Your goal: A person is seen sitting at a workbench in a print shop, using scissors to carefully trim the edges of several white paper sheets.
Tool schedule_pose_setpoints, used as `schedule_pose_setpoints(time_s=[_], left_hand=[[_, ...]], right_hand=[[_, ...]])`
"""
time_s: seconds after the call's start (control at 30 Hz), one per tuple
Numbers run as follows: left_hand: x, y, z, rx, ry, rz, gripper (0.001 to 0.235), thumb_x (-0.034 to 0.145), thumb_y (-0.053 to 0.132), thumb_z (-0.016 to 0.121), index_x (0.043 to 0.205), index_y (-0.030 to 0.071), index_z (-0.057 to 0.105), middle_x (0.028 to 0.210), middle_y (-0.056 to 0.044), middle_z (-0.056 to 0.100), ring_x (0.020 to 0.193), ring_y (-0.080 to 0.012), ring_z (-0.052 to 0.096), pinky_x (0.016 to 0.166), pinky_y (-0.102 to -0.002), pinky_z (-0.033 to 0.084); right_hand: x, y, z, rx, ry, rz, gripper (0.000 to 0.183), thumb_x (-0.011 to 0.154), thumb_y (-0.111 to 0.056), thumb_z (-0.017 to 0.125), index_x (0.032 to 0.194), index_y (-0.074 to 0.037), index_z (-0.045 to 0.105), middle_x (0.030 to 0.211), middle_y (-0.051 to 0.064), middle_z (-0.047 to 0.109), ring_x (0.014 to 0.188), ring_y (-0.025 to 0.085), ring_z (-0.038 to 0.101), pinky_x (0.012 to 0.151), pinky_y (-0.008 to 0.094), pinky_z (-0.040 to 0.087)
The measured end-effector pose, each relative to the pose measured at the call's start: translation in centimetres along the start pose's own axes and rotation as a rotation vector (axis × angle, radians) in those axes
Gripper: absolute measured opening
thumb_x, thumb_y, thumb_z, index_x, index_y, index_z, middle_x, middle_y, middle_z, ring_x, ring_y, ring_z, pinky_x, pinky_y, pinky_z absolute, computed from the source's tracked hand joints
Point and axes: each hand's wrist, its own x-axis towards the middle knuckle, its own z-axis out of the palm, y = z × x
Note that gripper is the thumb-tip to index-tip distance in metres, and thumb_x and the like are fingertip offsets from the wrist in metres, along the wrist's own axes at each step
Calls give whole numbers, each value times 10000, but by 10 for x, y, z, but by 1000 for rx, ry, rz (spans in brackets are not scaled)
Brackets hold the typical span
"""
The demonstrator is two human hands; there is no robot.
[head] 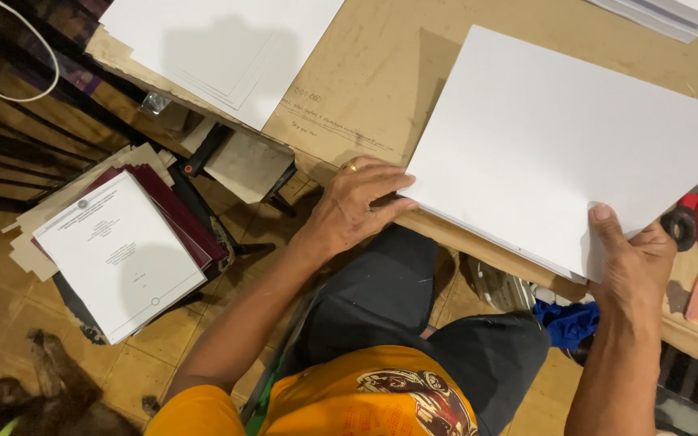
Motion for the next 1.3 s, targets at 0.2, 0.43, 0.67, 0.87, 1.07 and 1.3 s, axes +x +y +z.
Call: schedule_pose_setpoints(time_s=[0.2, 0.43, 0.67, 0.87, 1.07, 1.3], left_hand=[[3, 1, -1, 49, -9, 42, 412, 820, 217, 928, 1145, 24, 764, 1136, -175, 776, 1068, -280, 754, 1011, -375, 560], [10, 20, -10, 2, -30, 22, 276, 892, 182, 862, 1100, 23, 774, 1094, -137, 781, 1020, -314, 740, 994, -431, 569], [16, 19, -22, 50, -80, 45, 296, 839, 117, 924, 1076, 0, 791, 1038, -140, 797, 1021, -328, 761, 960, -436, 562], [18, 25, -22, 65, -49, 22, 303, 820, 71, 957, 1066, -11, 800, 996, -151, 798, 1009, -351, 763, 954, -443, 565], [18, 26, -20, 80, -39, 6, 293, 820, 93, 968, 1052, 12, 809, 987, -141, 802, 1011, -345, 767, 947, -431, 568], [18, 26, -20, 78, -44, -20, 301, 827, 99, 960, 1071, 13, 805, 997, -153, 798, 1010, -346, 764, 954, -441, 561]], right_hand=[[0, -9, 7, 15, -27, 27, 180, 991, -287, 798, 1083, -220, 658, 1201, -91, 701, 1100, 59, 658, 1007, 216, 594], [5, -18, -11, -389, -17, 88, 234, 1021, -370, 716, 1124, -164, 674, 1045, -68, 653, 884, 72, 547, 728, 275, 431], [-9, -34, -23, 7, -88, 57, 444, 849, -44, 839, 1263, -40, 680, 868, 12, 684, 728, 67, 670, 664, 190, 571], [-7, -11, -24, 32, -57, 31, 442, 813, -23, 875, 1210, -14, 682, 826, 3, 686, 679, 25, 654, 600, 150, 550], [-3, 14, -26, 0, -49, -43, 512, 808, 10, 886, 1268, 7, 661, 853, 40, 674, 711, 65, 664, 653, 194, 579], [-44, -5, -28, -423, -38, -299, 291, 831, -135, 928, 1066, -50, 780, 854, 126, 674, 745, 246, 704, 652, 349, 566]])
